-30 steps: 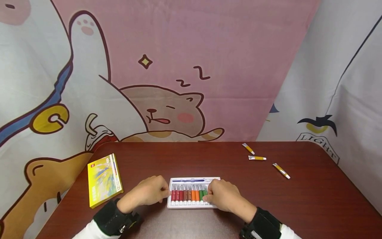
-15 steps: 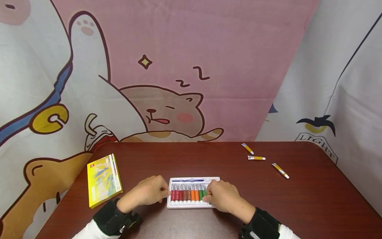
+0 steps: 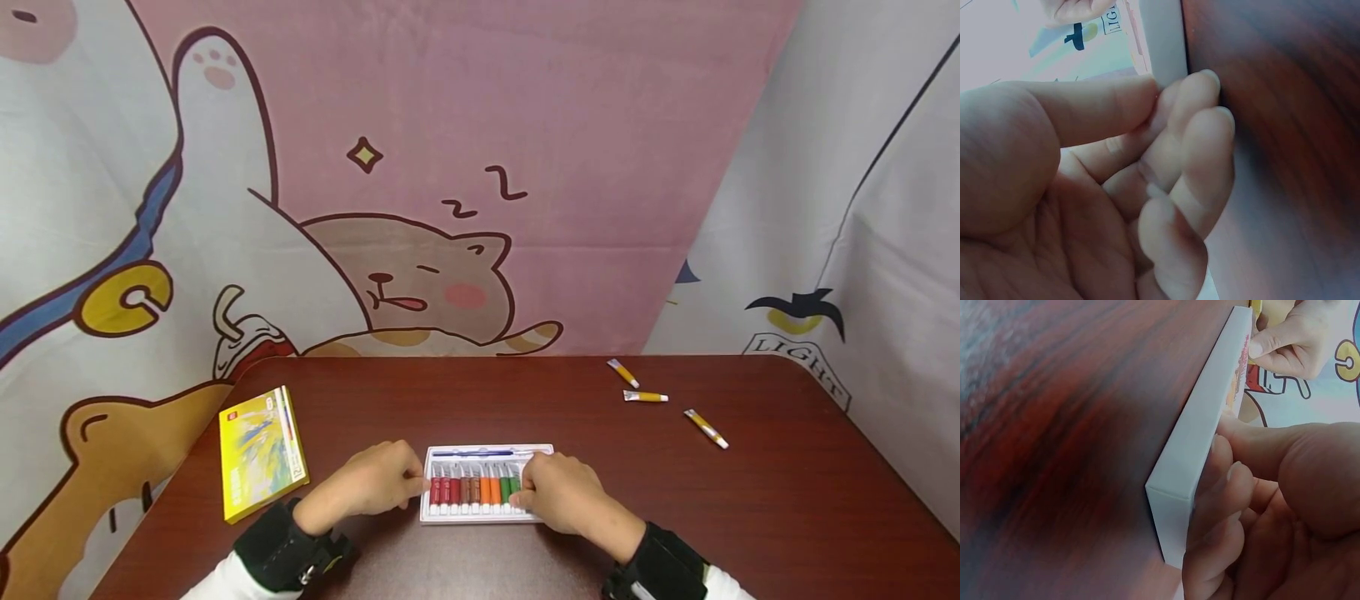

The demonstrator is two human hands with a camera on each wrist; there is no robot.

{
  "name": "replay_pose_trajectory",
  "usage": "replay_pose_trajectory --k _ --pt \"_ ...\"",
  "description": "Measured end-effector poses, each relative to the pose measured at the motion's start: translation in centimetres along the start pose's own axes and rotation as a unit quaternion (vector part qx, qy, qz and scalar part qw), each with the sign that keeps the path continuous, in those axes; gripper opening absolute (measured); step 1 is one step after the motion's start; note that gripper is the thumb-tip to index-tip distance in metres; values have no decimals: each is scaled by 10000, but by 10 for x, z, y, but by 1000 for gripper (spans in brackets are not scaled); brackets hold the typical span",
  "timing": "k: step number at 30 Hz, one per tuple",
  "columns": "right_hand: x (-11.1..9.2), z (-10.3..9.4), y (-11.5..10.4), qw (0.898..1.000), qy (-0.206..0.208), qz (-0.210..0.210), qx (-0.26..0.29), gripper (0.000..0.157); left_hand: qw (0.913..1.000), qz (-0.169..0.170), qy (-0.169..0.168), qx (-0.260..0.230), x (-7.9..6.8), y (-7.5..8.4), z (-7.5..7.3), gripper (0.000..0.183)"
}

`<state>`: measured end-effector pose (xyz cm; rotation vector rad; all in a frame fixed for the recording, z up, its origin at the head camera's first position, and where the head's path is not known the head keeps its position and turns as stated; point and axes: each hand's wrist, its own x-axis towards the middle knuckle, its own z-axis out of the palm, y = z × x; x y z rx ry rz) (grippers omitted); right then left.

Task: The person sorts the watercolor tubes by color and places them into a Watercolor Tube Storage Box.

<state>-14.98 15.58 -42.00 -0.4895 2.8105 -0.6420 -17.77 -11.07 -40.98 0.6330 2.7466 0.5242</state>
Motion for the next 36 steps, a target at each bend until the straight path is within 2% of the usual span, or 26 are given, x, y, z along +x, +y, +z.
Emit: replay_pose_trajectory --k 9,13,17,21,23,26,29,32,36 --pt "-4 -1 5 9993 164 -284 178 36 10000 5 -14 -21 -1 1 -1 37" --pt "-7 -7 6 9983 271 -432 268 28 10000 12 -25 -15 -1 2 0 37" --pt "-10 -13 9 9951 752 -618 -185 12 10000 1 -31 -22 -1 2 -1 37" --pt "-14 -20 19 9807 1416 -1053 -844 25 10000 -4 -29 -61 -1 1 -1 36" --pt "-16 -23 28 9741 1601 -1176 -1083 35 10000 6 -24 -67 -1 1 -1 37" --pt "-19 -29 45 9736 1626 -957 -1284 54 10000 13 -39 -85 -2 1 -1 37" --pt "-21 -33 64 9777 1498 -490 -1386 71 9999 -9 -48 -89 -1 0 -1 37" --pt "-24 -36 84 9791 1371 -113 -1498 80 9999 -35 -41 -86 -1 0 0 37" --pt "-27 -41 113 9759 1249 409 -1744 88 9999 -39 -35 -87 0 -1 0 37"
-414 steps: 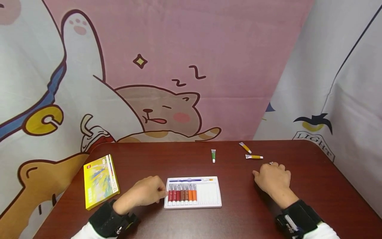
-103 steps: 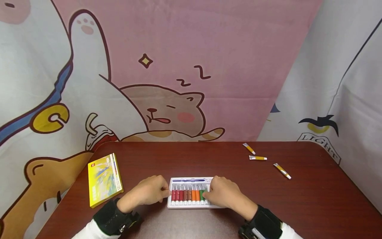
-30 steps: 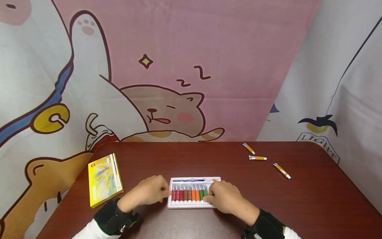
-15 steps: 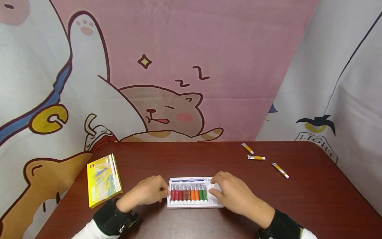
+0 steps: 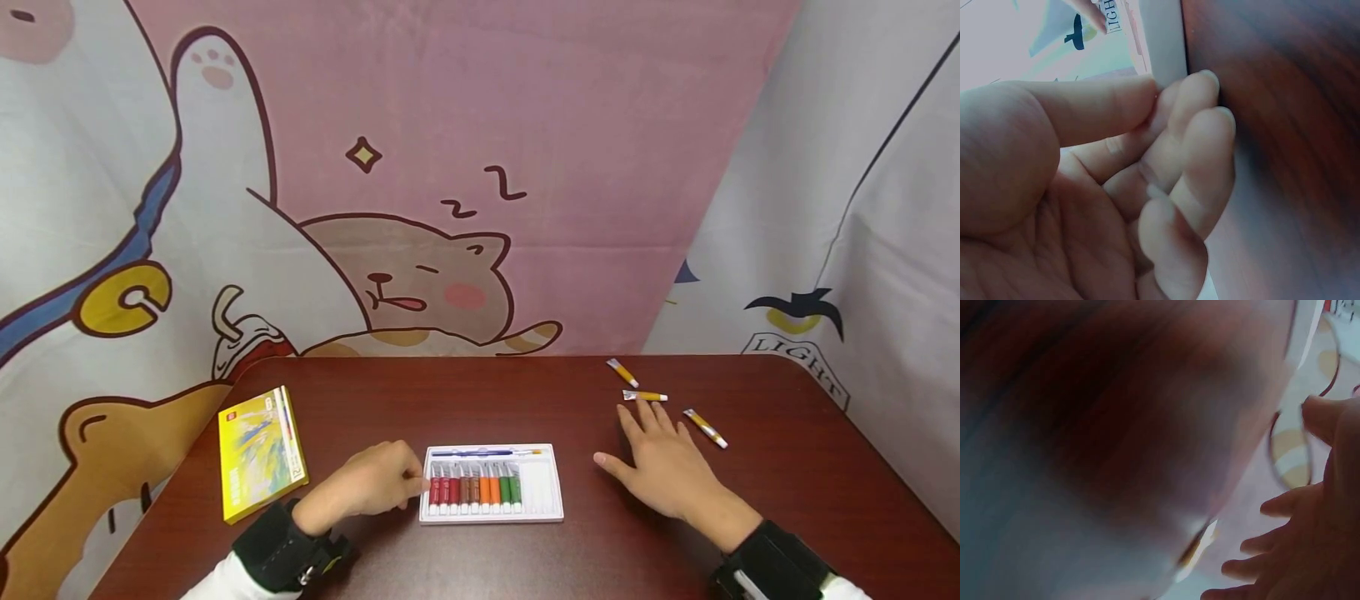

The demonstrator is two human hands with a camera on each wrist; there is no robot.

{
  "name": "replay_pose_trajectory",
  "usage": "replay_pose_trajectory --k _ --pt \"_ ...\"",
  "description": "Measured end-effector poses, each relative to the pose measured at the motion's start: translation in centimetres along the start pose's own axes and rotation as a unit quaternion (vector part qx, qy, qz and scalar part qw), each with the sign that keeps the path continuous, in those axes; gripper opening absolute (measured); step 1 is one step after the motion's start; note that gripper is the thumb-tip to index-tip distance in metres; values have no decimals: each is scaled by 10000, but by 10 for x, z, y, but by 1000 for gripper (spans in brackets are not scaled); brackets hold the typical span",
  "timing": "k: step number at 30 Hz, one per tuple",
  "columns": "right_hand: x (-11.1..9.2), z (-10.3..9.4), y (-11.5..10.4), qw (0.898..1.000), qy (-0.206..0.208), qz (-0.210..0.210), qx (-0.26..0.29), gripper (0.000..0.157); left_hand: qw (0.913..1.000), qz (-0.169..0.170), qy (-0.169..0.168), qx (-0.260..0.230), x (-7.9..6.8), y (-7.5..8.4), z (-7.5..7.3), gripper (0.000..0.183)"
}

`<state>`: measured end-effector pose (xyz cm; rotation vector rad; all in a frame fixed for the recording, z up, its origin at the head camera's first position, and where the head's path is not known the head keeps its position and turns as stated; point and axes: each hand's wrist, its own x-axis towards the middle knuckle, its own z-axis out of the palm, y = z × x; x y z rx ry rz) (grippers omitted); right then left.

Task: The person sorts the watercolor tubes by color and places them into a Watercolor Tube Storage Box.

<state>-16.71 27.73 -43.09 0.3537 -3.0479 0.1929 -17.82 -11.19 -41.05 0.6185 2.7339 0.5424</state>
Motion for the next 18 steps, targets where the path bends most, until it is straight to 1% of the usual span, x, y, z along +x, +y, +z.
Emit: replay_pose_trajectory --k 4,9,13,18 --pt "2 2 30 9987 -143 476 -123 94 10000 -7 -25 -14 0 0 0 37" --pt "3 1 63 9938 -392 1038 -24 100 10000 28 -8 17 0 0 0 37" --pt "3 -2 79 9889 -524 1389 23 98 10000 48 8 13 0 0 0 37" --pt "2 -4 92 9860 -515 1584 -73 89 10000 66 38 37 -1 1 0 37"
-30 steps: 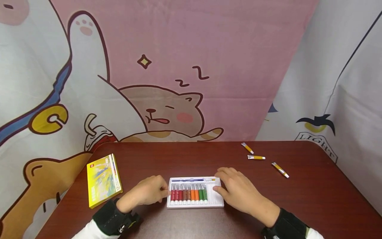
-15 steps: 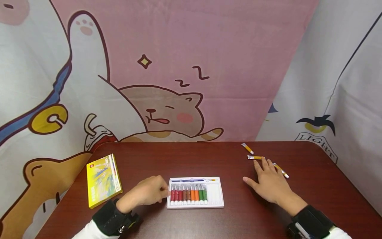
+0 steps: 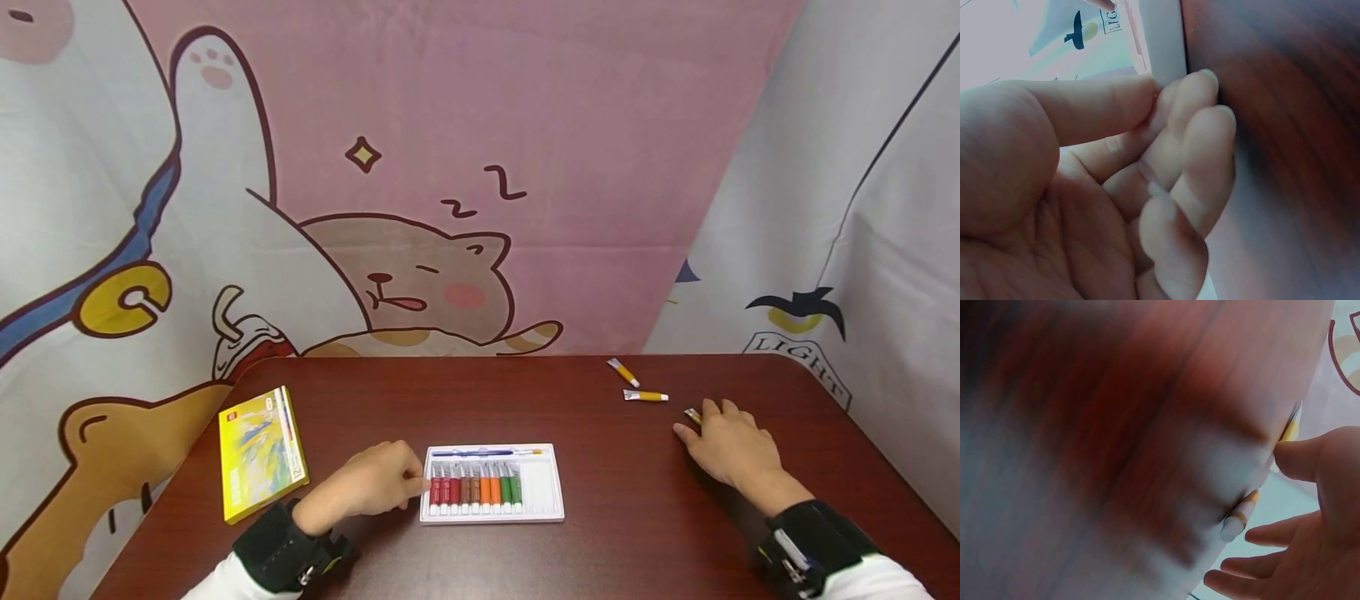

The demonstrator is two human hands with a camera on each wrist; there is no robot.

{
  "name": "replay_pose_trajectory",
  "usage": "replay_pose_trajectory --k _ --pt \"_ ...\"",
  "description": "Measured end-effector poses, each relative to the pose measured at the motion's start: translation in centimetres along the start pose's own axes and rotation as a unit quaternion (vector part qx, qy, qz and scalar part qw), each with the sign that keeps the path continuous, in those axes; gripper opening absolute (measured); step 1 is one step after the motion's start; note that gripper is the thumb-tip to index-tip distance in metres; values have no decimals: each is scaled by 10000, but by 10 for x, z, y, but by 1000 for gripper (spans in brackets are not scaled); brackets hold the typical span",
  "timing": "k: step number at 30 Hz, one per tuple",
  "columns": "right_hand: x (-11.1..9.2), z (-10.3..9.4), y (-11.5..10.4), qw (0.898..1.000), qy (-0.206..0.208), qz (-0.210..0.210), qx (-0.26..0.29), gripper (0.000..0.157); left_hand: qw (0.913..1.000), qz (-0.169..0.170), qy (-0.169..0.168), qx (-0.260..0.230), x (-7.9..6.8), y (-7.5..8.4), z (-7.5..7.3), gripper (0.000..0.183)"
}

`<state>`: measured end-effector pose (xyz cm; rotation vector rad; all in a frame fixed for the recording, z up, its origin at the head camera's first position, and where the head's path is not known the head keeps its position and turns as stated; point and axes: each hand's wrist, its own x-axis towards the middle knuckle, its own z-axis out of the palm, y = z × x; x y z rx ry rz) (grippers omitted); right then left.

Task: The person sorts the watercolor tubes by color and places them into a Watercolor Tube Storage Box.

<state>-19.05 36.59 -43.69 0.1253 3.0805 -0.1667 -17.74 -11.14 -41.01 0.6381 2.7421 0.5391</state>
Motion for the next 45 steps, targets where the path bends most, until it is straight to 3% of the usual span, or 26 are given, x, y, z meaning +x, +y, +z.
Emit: replay_pose_trajectory --k 9,15,21,32,41,45 --pt "3 -3 7 9999 37 103 11 72 10000 -14 -3 -17 -1 0 -1 37" --pt "2 -7 6 9997 183 -100 157 45 10000 -32 -33 -38 0 0 -1 37" --pt "0 -12 3 9988 21 125 464 23 10000 -39 -38 -21 1 0 -1 37" --pt "-4 -13 3 9976 -6 45 693 22 10000 -44 -37 -29 0 2 -1 36" --pt "-8 -19 -8 9932 577 -418 924 19 9999 -122 -62 -5 1 0 0 36" --pt "-12 -23 -20 9907 728 -511 1030 25 9999 -132 -91 -20 0 0 0 36"
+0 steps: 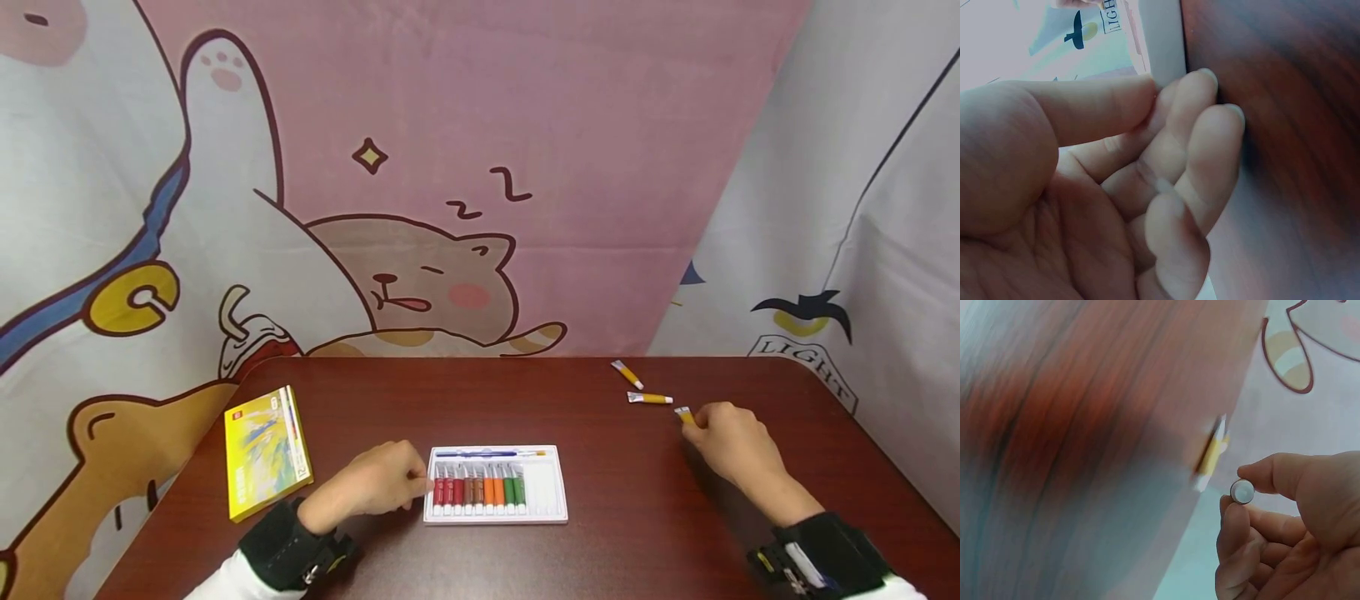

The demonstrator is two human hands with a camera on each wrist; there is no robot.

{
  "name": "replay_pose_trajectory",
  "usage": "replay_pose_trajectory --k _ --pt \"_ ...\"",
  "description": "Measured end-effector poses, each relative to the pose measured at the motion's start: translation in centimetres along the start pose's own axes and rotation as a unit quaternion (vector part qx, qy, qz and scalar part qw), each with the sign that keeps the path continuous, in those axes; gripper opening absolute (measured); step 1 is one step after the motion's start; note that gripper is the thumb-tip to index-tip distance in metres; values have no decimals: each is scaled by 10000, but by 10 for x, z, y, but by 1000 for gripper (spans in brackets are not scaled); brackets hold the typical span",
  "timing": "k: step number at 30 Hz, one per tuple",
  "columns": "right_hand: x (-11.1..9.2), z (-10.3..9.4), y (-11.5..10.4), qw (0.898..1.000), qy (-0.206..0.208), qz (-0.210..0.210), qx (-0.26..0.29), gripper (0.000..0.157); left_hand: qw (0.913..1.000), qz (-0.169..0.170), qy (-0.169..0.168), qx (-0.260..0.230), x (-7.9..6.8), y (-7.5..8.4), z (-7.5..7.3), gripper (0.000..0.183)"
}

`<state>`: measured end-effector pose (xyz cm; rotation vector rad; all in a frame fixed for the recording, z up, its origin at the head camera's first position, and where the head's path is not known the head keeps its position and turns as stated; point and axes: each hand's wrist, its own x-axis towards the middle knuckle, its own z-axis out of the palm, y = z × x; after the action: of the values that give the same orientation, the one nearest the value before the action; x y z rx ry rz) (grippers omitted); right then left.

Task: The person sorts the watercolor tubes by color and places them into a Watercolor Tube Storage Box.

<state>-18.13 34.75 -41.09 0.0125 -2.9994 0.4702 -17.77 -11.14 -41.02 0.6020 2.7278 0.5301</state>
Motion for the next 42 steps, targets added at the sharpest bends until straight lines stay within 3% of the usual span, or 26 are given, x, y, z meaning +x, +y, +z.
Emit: replay_pose_trajectory --k 7,18,42 --pt "-5 -1 -28 9991 254 -257 221 27 10000 20 -28 -15 0 0 0 35" --pt "-12 -2 -72 9966 162 -397 706 20 10000 33 -23 -16 1 0 0 37" --pt "-29 42 -157 9802 -166 -726 1833 4 10000 33 25 -84 1 -1 1 34"
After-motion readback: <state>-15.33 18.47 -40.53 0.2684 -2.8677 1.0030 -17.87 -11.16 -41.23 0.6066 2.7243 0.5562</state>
